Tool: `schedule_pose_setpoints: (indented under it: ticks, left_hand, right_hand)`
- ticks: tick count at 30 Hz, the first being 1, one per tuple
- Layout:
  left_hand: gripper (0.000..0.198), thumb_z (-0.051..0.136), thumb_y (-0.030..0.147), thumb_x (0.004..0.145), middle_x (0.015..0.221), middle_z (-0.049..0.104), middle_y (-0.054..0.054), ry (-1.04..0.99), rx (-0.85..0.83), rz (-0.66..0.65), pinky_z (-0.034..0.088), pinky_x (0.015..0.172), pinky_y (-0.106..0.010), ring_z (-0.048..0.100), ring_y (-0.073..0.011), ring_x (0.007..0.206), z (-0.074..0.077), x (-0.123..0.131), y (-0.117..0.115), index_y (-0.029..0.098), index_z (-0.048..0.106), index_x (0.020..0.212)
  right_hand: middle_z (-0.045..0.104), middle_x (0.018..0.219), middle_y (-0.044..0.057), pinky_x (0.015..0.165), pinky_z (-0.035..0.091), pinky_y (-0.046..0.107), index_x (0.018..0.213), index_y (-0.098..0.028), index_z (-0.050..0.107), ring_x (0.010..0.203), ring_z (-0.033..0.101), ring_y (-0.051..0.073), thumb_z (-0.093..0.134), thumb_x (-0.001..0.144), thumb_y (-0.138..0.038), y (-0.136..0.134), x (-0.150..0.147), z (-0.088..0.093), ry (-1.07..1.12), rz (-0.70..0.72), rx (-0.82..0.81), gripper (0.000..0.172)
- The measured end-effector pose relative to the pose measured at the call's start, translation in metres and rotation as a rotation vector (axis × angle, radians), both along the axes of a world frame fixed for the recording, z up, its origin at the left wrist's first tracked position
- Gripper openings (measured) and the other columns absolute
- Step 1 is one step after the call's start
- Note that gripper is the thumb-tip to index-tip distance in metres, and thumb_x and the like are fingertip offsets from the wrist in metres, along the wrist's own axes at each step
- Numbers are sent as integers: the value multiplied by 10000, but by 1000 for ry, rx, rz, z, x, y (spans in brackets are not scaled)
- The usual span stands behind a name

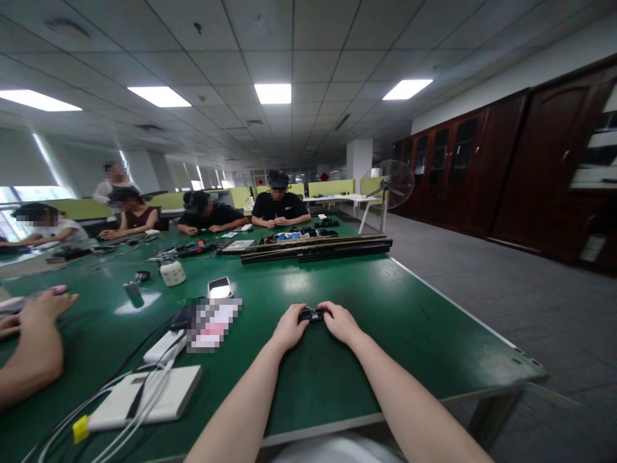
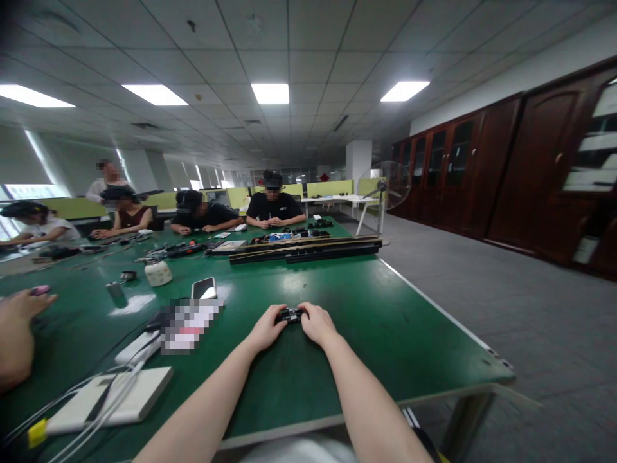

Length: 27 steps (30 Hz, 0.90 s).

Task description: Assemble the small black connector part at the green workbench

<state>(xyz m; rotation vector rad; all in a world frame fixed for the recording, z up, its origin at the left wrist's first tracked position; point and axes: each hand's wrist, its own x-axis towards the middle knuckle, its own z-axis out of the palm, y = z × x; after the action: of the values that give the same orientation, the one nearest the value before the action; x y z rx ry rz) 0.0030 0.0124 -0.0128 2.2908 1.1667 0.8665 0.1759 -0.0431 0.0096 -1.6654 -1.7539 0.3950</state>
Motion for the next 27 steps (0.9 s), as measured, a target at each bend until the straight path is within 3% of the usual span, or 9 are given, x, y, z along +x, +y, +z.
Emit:
schedule_pose_setpoints:
  ticks: [6, 11, 27]
  left_hand:
    - [391, 604, 125, 718, 1109, 566, -88, -60, -16, -25, 433, 923, -328, 561, -202, 1023, -1, -1, 2, 160, 550, 1104]
    - [420, 589, 113, 731, 1136, 568, -106, -51, -14, -21, 405, 959, -344, 548, -212, 1057, 0, 0, 1, 141, 531, 1146]
    - [460, 580, 105, 726, 1151, 558, -81, -73, -39, -37, 400, 970, -349, 535, -207, 1070, 1, -1, -1, 185, 520, 1175]
  right_hand:
    - [643, 1088, 15, 880, 419, 313, 1123, -282, 570, 1005, 575, 189, 489, 795, -386, -1, 0, -2, -29, 68, 53, 354]
    - [622, 1134, 17, 925, 389, 339, 1119, -275, 580, 1055, 542, 207, 564, 745, -357, -3, 0, -1, -75, 102, 78, 382]
    - [649, 1018, 4, 859, 410, 321, 1018, -285, 616, 964, 565, 194, 589, 727, -306, 3, 2, -6, -39, 107, 88, 292]
